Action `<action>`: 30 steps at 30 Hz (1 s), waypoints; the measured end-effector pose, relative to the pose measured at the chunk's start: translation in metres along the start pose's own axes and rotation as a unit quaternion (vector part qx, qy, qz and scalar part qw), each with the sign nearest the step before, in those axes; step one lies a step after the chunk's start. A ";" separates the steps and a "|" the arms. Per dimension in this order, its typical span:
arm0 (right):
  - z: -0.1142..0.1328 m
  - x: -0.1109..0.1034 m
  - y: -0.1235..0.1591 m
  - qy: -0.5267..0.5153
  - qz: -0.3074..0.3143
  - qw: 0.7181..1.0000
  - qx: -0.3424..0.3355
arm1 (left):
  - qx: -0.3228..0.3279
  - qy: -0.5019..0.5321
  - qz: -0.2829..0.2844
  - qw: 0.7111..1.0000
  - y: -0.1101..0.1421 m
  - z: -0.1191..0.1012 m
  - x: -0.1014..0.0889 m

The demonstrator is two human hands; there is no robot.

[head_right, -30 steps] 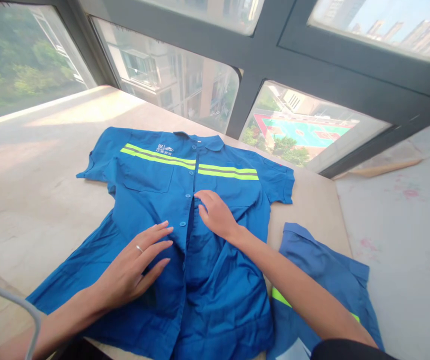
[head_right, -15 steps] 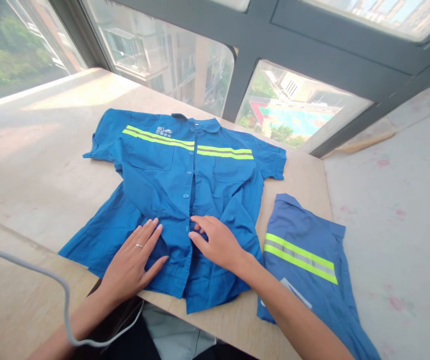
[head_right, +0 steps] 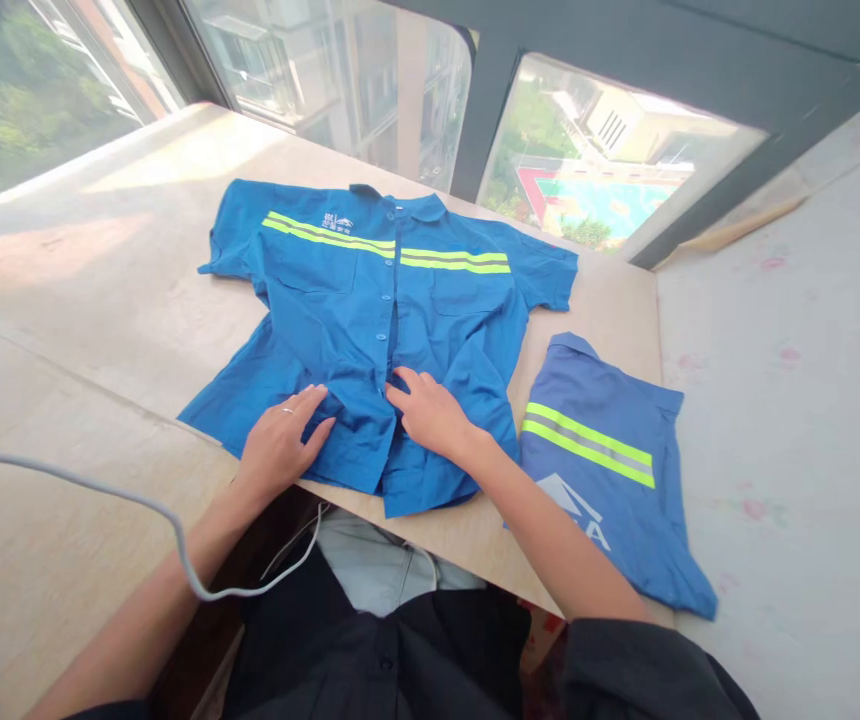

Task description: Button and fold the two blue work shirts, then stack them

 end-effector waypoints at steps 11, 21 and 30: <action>-0.004 -0.002 -0.007 0.055 -0.002 0.998 -0.042 | 0.024 0.031 -0.049 0.998 0.016 0.005 -0.001; -0.041 -0.048 -0.011 0.060 -0.182 0.979 0.073 | -0.036 0.046 -0.073 0.996 0.023 -0.003 0.001; 0.011 -0.021 0.010 -0.074 -0.052 0.986 -0.139 | -0.180 0.058 -0.136 0.973 0.015 0.055 -0.050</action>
Point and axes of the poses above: each hand's wrist, its own y-axis away from the middle knuckle, its own x-axis out of the palm, z = x × y, the point moved 2 cm from there along -y, towards the middle knuckle, and after that the axes turned 11 degrees about -z, right-handed, at the moved point
